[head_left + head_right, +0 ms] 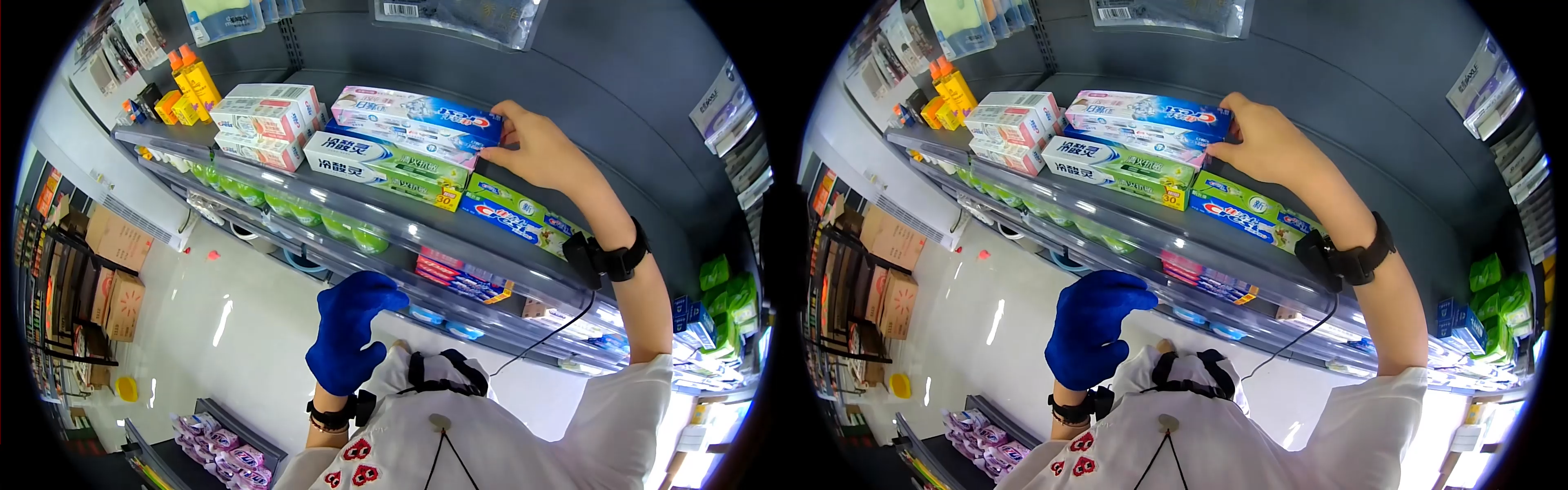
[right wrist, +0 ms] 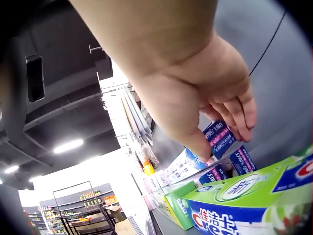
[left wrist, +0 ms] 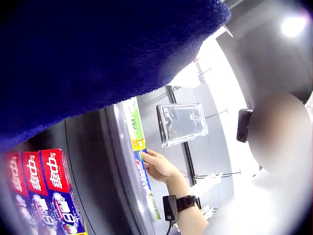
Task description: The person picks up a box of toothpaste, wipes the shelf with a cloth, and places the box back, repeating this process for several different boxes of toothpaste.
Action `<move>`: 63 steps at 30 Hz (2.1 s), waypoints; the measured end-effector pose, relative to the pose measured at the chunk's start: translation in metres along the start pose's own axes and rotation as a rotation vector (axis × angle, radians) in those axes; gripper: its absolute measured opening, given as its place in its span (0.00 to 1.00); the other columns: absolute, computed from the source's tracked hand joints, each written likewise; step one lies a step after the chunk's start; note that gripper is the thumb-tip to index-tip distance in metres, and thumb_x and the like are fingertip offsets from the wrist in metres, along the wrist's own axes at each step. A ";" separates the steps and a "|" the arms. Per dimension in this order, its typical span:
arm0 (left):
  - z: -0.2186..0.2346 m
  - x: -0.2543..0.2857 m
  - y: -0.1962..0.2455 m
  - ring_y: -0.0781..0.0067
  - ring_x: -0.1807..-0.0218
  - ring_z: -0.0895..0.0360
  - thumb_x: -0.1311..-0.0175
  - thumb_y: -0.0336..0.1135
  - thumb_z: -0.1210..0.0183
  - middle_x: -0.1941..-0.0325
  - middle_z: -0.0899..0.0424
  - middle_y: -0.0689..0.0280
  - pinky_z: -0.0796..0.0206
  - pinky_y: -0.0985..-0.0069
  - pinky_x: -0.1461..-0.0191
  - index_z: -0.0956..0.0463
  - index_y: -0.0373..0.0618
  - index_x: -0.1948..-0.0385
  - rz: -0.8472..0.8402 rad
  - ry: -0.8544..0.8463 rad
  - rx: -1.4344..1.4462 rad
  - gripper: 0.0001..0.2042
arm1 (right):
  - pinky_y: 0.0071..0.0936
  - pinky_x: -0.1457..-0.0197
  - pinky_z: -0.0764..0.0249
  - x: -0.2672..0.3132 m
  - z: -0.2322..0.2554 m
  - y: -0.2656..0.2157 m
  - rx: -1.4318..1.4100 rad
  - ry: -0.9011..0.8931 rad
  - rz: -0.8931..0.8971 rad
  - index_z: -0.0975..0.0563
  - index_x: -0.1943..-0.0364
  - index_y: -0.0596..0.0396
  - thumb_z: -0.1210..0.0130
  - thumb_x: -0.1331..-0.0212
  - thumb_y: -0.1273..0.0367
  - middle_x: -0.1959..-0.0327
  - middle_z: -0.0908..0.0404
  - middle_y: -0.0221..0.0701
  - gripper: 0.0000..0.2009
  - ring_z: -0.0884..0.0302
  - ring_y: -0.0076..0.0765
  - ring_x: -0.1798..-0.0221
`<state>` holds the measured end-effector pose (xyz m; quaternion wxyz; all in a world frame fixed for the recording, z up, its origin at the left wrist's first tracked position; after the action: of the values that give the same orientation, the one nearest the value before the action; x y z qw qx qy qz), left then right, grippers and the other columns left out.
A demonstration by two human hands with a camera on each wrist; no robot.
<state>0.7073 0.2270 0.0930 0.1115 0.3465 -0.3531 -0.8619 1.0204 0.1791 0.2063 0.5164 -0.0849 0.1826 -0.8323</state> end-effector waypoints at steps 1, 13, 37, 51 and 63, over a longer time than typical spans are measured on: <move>0.001 0.001 -0.001 0.54 0.46 0.23 0.68 0.28 0.31 0.46 0.18 0.58 0.31 0.61 0.46 0.23 0.42 0.61 0.004 -0.002 0.002 0.23 | 0.41 0.40 0.22 0.007 0.009 -0.010 0.004 0.106 0.035 0.29 0.39 0.64 0.32 0.40 0.62 0.49 0.17 0.55 0.29 0.17 0.56 0.44; 0.023 -0.006 0.007 0.52 0.48 0.23 0.71 0.36 0.31 0.54 0.16 0.60 0.36 0.56 0.48 0.19 0.48 0.76 0.070 -0.006 -0.132 0.14 | 0.36 0.52 0.17 0.125 -0.022 -0.101 -0.373 0.453 0.262 0.28 0.43 0.63 0.26 0.46 0.66 0.56 0.17 0.47 0.30 0.13 0.47 0.55; 0.065 0.045 -0.066 0.50 0.46 0.17 0.24 0.43 0.51 0.42 0.22 0.55 0.20 0.56 0.44 0.36 0.47 0.39 0.385 0.614 0.886 0.18 | 0.34 0.51 0.19 0.178 -0.171 -0.088 -0.601 -0.202 0.249 0.28 0.44 0.60 0.24 0.51 0.65 0.54 0.18 0.42 0.32 0.15 0.44 0.56; 0.029 0.029 -0.028 0.65 0.52 0.16 0.61 0.33 0.16 0.51 0.16 0.58 0.24 0.70 0.46 0.31 0.36 0.45 0.394 0.268 0.254 0.40 | 0.54 0.42 0.20 0.126 -0.137 -0.124 -1.706 0.624 0.377 0.48 0.26 0.42 0.47 0.34 0.37 0.40 0.29 0.52 0.41 0.21 0.51 0.45; -0.015 0.064 -0.057 0.65 0.40 0.22 0.33 0.41 0.39 0.43 0.22 0.58 0.31 0.68 0.35 0.35 0.39 0.35 0.488 0.064 0.378 0.28 | 0.51 0.38 0.26 0.119 -0.172 -0.197 -1.188 0.351 0.717 0.48 0.22 0.49 0.42 0.36 0.40 0.38 0.26 0.57 0.47 0.22 0.54 0.42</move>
<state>0.6734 0.2330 0.0134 0.2597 0.2928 -0.5761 -0.7176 0.7462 0.1888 0.1196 0.5877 -0.1514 0.7022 -0.3724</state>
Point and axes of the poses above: each hand's wrist, its own x-axis away from the middle knuckle, its own z-axis out of the back of the hand, y = z × x, the point moved 7 cm from there along -x, towards the middle knuckle
